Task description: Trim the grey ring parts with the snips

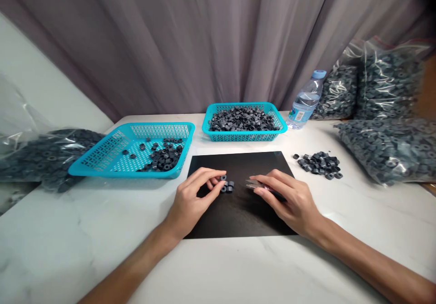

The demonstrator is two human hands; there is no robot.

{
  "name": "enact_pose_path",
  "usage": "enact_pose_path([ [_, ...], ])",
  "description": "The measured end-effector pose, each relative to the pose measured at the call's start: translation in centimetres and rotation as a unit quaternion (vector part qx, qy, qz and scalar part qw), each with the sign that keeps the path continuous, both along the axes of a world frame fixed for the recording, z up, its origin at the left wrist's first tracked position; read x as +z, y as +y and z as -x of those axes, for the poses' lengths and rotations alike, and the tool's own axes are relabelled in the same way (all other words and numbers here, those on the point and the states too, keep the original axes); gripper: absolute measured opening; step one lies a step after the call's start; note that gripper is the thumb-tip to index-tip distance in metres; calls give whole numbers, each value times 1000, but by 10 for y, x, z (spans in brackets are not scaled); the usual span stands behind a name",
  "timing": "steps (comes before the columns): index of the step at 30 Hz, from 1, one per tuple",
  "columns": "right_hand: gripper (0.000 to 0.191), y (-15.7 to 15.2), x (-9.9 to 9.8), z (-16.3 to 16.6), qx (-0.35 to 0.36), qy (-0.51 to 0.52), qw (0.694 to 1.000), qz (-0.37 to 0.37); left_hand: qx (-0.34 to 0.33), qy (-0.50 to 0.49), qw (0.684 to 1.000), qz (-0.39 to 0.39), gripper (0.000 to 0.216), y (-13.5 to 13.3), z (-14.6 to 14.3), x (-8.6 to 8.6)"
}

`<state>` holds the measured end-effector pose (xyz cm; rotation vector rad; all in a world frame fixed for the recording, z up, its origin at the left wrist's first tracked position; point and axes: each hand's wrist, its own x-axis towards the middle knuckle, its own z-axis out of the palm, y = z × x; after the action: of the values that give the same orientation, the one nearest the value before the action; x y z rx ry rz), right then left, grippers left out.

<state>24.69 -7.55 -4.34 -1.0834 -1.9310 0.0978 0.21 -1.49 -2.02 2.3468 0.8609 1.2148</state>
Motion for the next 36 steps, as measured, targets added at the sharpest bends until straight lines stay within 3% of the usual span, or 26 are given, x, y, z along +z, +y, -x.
enact_pose_path([
  [5, 19, 0, 2, 1, 0, 0, 1000, -4, 5, -6, 999, 41, 17, 0, 2, -2],
  [11, 19, -1, 2, 1, 2, -4, 1000, 1, 22, -27, 983, 182, 19, 0, 1, 1],
  [16, 20, -2, 1, 0, 1, 0, 1000, 10, 1, -131, 924, 358, 22, -2, -5, 8],
  [26, 21, -1, 2, 1, -4, 0, 1000, 8, -69, -247, 777, 575, 26, -18, -11, 19],
  [31, 20, 0, 3, 1, -6, 1, 1000, 3, -73, -238, 744, 620, 31, -22, -15, 21],
  [36, 20, 0, 3, 1, -9, -1, 1000, 2, -75, -228, 740, 628, 31, -21, -14, 22],
])
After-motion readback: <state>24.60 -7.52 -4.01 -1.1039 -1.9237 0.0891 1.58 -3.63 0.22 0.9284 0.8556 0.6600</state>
